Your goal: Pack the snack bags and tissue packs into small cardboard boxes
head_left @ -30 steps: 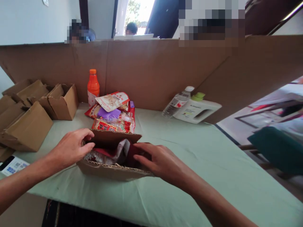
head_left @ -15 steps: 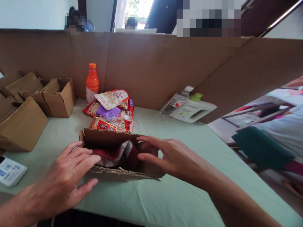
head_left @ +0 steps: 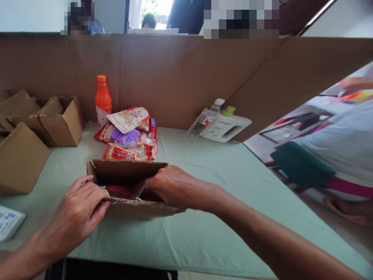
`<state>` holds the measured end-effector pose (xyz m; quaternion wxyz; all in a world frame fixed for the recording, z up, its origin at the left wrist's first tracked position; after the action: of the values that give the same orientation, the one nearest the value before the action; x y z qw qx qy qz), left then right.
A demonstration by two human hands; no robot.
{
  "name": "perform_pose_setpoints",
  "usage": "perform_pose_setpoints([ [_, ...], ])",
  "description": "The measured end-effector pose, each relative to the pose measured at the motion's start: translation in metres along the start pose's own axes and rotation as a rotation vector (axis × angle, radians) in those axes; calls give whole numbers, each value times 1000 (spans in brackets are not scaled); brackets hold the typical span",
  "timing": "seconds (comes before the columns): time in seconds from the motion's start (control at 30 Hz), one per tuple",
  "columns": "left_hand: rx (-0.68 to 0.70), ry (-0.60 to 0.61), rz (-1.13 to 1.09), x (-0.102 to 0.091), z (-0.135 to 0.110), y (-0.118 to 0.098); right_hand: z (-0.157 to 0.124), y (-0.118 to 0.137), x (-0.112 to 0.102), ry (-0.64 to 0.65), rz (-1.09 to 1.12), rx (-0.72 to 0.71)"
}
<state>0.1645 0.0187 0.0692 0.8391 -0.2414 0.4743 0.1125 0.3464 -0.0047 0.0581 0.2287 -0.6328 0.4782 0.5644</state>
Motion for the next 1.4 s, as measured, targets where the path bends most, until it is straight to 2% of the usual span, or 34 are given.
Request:
perform_pose_setpoints([
  [0.1, -4, -15, 32, 1, 1, -1, -3, -4, -1, -3, 83, -47],
  [0.17, -13, -19, 44, 0, 1, -2, -14, -7, -5, -122, 39, -51],
  [0.2, -21, -21, 50, -1, 1, -2, -24, -8, -10, -247, 3, -50],
  [0.27, -34, -31, 61, -3, 0, -3, -55, -10, -19, -581, -37, -46],
  [0.33, -53, -35, 65, -3, -1, -2, -93, -15, -17, -878, -9, -21],
  [0.4, -69, -39, 54, -3, -3, -2, -118, -25, -1, -1019, 76, 18],
  [0.47, -73, -61, 29, -3, -5, -2, -125, -34, 19, -1026, 173, 38],
  [0.6, -58, -78, -33, -5, -9, -9, -107, -44, 48, -951, 253, -6],
  [0.7, -37, -31, -44, -6, -16, -16, -87, -43, 50, -912, 243, -91],
  [0.8, -19, -39, -42, -10, -26, -20, -74, -41, 47, -892, 232, -154],
  [0.93, -35, -64, -46, -19, -37, -18, -73, -37, 49, -862, 163, -162],
  [1.0, -44, -15, -55, -24, -33, -15, -78, -35, 51, -846, 133, -144],
  [1.1, -144, 135, -91, -29, -8, -5, -83, -31, 51, -846, 139, -102],
  [1.2, -180, 383, -138, -20, 31, -9, -81, -25, 49, -836, 135, -41],
  [1.3, -148, 557, -56, 3, 72, -26, -76, -15, 46, -828, 99, -29],
  [1.4, -199, 718, 134, 39, 94, -37, -78, -9, 45, -864, 63, -29],
])
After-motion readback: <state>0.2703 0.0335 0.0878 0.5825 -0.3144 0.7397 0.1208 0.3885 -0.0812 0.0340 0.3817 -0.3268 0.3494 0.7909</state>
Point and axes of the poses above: each hand's wrist, its own z-axis towards the middle knuckle, its own x-axis out of the palm, y = z × x, the point moved 7 cm from there along z, towards the middle knuckle, and after that the axes turned 11 degrees about -x, right-handed, at the moved point
